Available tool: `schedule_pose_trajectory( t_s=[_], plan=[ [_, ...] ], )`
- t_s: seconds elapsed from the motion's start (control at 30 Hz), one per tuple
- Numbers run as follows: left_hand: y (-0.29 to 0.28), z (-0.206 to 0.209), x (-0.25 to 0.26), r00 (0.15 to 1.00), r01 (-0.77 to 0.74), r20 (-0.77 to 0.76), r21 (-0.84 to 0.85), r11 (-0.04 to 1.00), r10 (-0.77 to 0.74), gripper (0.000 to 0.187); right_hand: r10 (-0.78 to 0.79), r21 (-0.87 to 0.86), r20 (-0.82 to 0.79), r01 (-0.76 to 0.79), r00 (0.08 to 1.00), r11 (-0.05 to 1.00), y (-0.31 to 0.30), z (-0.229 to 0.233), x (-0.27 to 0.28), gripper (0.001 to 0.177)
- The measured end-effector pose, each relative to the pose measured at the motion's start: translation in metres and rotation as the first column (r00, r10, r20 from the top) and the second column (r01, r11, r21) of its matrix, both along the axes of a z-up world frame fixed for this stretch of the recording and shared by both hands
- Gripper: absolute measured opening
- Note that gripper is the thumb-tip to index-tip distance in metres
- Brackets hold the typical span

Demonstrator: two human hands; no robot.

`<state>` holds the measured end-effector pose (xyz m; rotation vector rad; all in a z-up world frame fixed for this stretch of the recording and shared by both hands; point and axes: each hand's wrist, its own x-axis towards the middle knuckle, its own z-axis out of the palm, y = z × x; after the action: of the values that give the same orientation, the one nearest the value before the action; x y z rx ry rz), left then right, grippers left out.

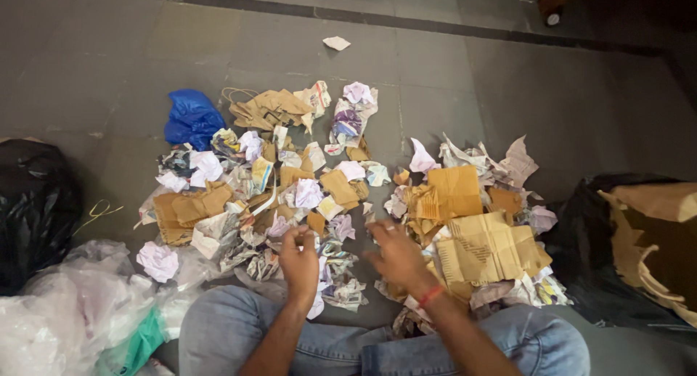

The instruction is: The person sits on the floor and sorts through a mixed pile of waste, separating cardboard, paper, and plastic bubble wrap. They pick up individual pieces, inspect them, and place them into separate piles or a large bag.

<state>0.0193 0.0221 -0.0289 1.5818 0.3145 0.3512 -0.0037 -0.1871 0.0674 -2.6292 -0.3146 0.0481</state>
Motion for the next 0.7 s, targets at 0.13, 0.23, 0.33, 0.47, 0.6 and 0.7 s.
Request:
schedule_pose_trajectory(
  t_s=[0.13, 0.23, 0.33, 0.47, 0.6, 0.7],
  plan=[
    [0.016, -0.004, 0.011, 0.987, -0.156, -0.01, -0.238, 0.959, 0.158, 0.017, -0.001, 0.003, -0.014, 0.001, 1.0, 1.0, 0.041, -0.022, 0.03, 0.073],
    [0.029, -0.005, 0.017, 0.96, -0.255, 0.065, -0.199, 0.946, 0.272, 0.014, -0.054, 0.02, -0.02, 0.054, 0.998, 0.998, 0.061, -0.034, 0.058, 0.073],
    [0.035, -0.002, 0.021, 0.95, -0.297, -0.02, -0.365, 0.883, 0.311, 0.014, -0.116, 0.016, -0.04, 0.117, 0.992, 0.993, 0.078, -0.04, 0.071, 0.065],
    [0.044, 0.01, 0.031, 0.908, -0.318, 0.164, -0.326, 0.89, 0.384, 0.013, -0.184, -0.021, -0.076, 0.183, 0.98, 0.983, 0.1, -0.038, 0.065, 0.054],
    [0.047, 0.017, 0.031, 0.916, -0.304, 0.128, -0.394, 0.867, 0.38, 0.013, -0.086, -0.069, -0.109, 0.079, 0.99, 0.994, 0.121, -0.034, 0.038, 0.064],
    [0.044, 0.018, 0.031, 0.929, -0.296, 0.099, -0.375, 0.878, 0.356, 0.014, 0.073, -0.069, 0.014, -0.072, 0.997, 0.995, 0.131, -0.03, 0.03, 0.081]
  ],
)
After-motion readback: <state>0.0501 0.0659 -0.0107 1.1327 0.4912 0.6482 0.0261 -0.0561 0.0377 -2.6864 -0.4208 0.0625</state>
